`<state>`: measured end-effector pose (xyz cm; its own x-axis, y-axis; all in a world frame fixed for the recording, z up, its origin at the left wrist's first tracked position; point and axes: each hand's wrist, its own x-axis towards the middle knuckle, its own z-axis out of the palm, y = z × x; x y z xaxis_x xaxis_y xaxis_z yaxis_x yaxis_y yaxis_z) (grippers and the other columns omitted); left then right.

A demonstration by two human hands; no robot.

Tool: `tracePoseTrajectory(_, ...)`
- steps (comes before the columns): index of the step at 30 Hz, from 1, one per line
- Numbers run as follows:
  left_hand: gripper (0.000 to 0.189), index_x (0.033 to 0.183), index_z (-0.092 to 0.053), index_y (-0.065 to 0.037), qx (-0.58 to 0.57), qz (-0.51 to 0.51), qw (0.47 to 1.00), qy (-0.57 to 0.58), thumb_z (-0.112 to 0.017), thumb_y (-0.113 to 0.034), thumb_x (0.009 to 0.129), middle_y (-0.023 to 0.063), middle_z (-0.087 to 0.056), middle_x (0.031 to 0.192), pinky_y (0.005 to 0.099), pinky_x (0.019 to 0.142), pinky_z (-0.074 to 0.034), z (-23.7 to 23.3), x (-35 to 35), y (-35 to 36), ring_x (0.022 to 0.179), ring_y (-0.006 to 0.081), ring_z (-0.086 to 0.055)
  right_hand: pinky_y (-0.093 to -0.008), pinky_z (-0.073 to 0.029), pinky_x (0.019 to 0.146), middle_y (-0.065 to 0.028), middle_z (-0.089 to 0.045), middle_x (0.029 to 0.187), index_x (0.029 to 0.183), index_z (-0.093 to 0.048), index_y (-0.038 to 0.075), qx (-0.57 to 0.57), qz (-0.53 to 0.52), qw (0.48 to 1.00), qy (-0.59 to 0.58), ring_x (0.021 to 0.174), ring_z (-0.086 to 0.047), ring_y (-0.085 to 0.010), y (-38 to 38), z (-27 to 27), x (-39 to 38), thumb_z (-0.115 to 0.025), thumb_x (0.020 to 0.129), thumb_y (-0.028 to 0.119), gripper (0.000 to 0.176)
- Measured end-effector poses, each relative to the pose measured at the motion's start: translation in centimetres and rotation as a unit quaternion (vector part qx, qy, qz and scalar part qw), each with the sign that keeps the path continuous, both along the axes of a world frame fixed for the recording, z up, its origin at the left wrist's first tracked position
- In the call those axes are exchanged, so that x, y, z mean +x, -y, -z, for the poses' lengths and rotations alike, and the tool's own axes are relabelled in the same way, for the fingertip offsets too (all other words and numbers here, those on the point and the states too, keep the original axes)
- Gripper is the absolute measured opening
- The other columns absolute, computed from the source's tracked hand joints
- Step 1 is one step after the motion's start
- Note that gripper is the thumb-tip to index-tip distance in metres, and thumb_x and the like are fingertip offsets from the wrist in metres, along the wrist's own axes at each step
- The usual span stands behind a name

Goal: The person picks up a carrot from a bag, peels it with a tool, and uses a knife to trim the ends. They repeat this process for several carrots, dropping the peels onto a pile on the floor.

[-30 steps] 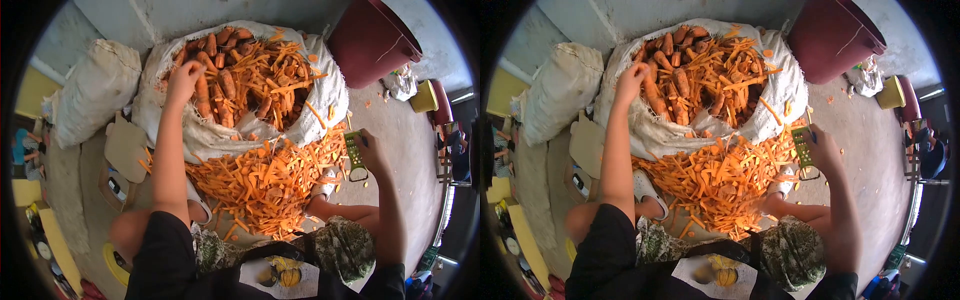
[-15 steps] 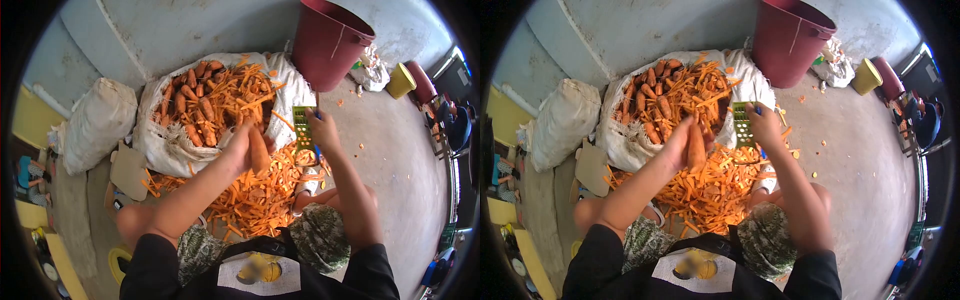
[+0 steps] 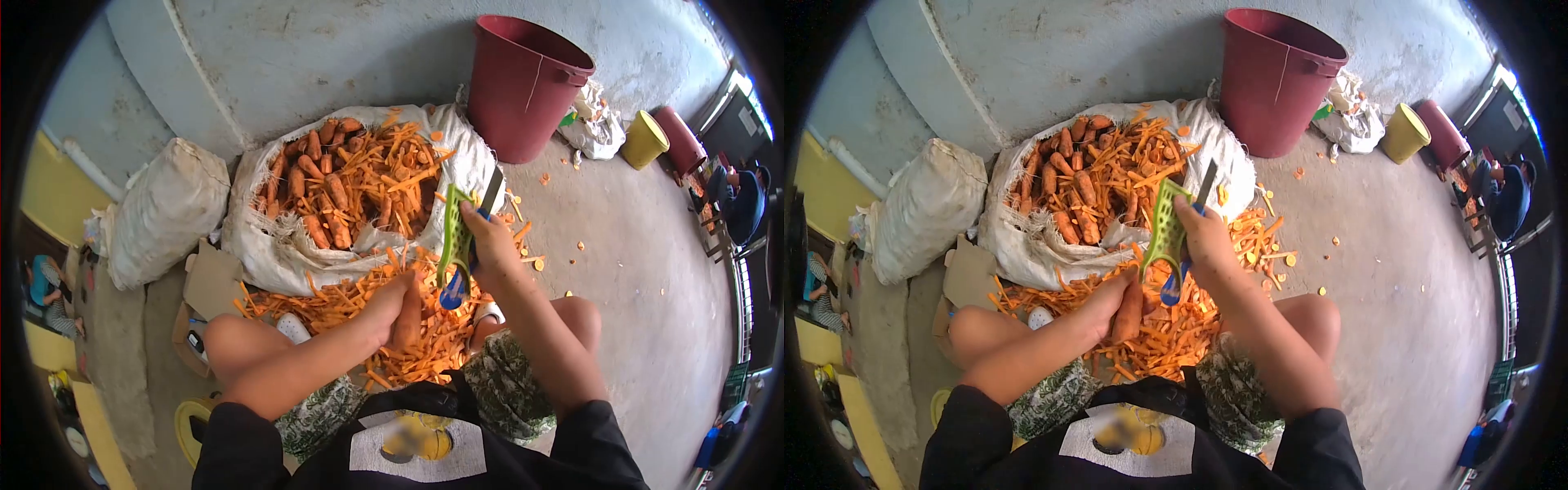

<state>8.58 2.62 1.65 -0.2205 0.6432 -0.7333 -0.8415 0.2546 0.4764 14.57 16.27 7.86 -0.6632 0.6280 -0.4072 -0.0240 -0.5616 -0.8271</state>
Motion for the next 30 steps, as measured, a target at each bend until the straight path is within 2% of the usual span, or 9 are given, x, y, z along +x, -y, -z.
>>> tracePoseTrajectory(4, 0.035, 0.109, -0.047, -0.006, 0.078, 0.008, 0.996, 0.047, -0.032, -0.034, 0.094, 0.0076, -0.058, 0.086, 0.0306, 0.063, -0.052, -0.8, -1.4, -0.8, 0.071, 0.0172, -0.060, -0.0231, -0.038, 0.048, 0.0010, -0.050, 0.065, 0.082, -0.053, 0.002, 0.122, -0.032, 0.992, 0.016, 0.051, -0.045, -0.0074, 1.0, 3.6, -0.4, -0.050, 0.088, 0.030, 0.029)
tracePoseTrajectory(7, 0.038, 0.110, -0.047, -0.008, 0.099, -0.065, 0.991, 0.057, -0.031, -0.037, 0.093, 0.0066, -0.058, 0.094, 0.0296, 0.069, -0.053, -0.1, -2.3, -1.5, 0.078, 0.0162, -0.059, -0.0226, -0.035, 0.047, 0.0015, -0.049, 0.063, 0.081, -0.054, 0.002, 0.156, -0.034, 0.985, 0.062, 0.051, -0.041, -0.0065, 0.4, 5.0, -0.8, -0.050, 0.088, 0.029, 0.029)
tracePoseTrajectory(10, 0.040, 0.111, -0.046, -0.007, 0.133, -0.074, 0.983, 0.107, -0.029, -0.038, 0.093, 0.0073, -0.057, 0.096, 0.0304, 0.073, -0.052, 0.0, -3.3, -1.4, 0.081, 0.0188, -0.059, -0.0227, -0.035, 0.047, 0.0017, -0.049, 0.062, 0.080, -0.053, 0.002, 0.114, 0.012, 0.992, 0.049, 0.051, -0.041, -0.0063, 0.4, 4.4, -1.5, -0.050, 0.088, 0.029, 0.028)
tracePoseTrajectory(12, 0.036, 0.099, -0.050, -0.008, 0.114, -0.105, 0.981, 0.115, -0.029, -0.036, 0.092, 0.0061, -0.056, 0.086, 0.0348, 0.068, -0.051, 0.2, -3.2, -1.7, 0.075, 0.0184, -0.058, -0.0229, -0.035, 0.047, 0.0019, -0.048, 0.061, 0.081, -0.053, 0.002, 0.099, 0.026, 0.994, 0.040, 0.051, -0.041, -0.0064, 0.6, 4.5, -2.1, -0.050, 0.088, 0.028, 0.027)
tracePoseTrajectory(16, 0.032, 0.098, -0.051, -0.007, 0.123, -0.057, 0.986, 0.099, -0.033, -0.033, 0.091, 0.0058, -0.057, 0.084, 0.0323, 0.065, -0.051, 1.5, -3.4, -1.6, 0.072, 0.0178, -0.058, -0.0220, -0.036, 0.049, 0.0016, -0.048, 0.064, 0.085, -0.053, 0.003, 0.148, -0.018, 0.986, 0.081, 0.053, -0.042, -0.0055, 1.1, 5.0, -2.7, -0.050, 0.088, 0.026, 0.024)
tracePoseTrajectory(18, 0.030, 0.099, -0.051, -0.007, 0.247, 0.004, 0.963, 0.109, -0.034, -0.030, 0.091, 0.0058, -0.057, 0.082, 0.0309, 0.062, -0.051, 2.8, -3.9, -1.4, 0.071, 0.0161, -0.058, -0.0221, -0.036, 0.050, 0.0013, -0.049, 0.066, 0.087, -0.053, 0.002, 0.172, 0.002, 0.983, 0.061, 0.056, -0.042, -0.0055, 0.9, 6.3, -3.2, -0.050, 0.088, 0.024, 0.022)
tracePoseTrajectory(21, 0.028, 0.100, -0.051, -0.007, 0.159, -0.039, 0.979, 0.118, -0.035, -0.028, 0.091, 0.0055, -0.057, 0.079, 0.0312, 0.060, -0.050, 3.5, -3.7, -1.5, 0.068, 0.0154, -0.058, -0.0225, -0.037, 0.050, 0.0013, -0.049, 0.066, 0.088, -0.053, 0.002, 0.183, 0.003, 0.980, 0.074, 0.056, -0.042, -0.0061, 0.9, 7.3, -3.4, -0.050, 0.088, 0.023, 0.022)
tracePoseTrajectory(24, 0.030, 0.104, -0.049, -0.007, 0.136, -0.025, 0.984, 0.110, -0.032, -0.028, 0.090, 0.0063, -0.058, 0.085, 0.0383, 0.062, -0.054, 2.9, -3.7, -1.4, 0.070, 0.0176, -0.059, -0.0228, -0.037, 0.051, 0.0009, -0.049, 0.065, 0.090, -0.052, 0.001, 0.187, -0.015, 0.976, 0.108, 0.056, -0.042, -0.0065, 1.5, 6.9, -3.5, -0.049, 0.088, 0.023, 0.022)
tracePoseTrajectory(30, 0.030, 0.103, -0.049, -0.009, 0.110, -0.020, 0.988, 0.109, -0.030, -0.030, 0.091, 0.0067, -0.059, 0.089, 0.0402, 0.062, -0.054, 2.0, -3.6, -1.3, 0.077, 0.0194, -0.061, -0.0250, -0.036, 0.050, -0.0001, -0.047, 0.063, 0.088, -0.051, 0.000, 0.178, -0.045, 0.978, 0.098, 0.055, -0.041, -0.0072, 2.0, 7.8, -3.5, -0.050, 0.088, 0.023, 0.023)
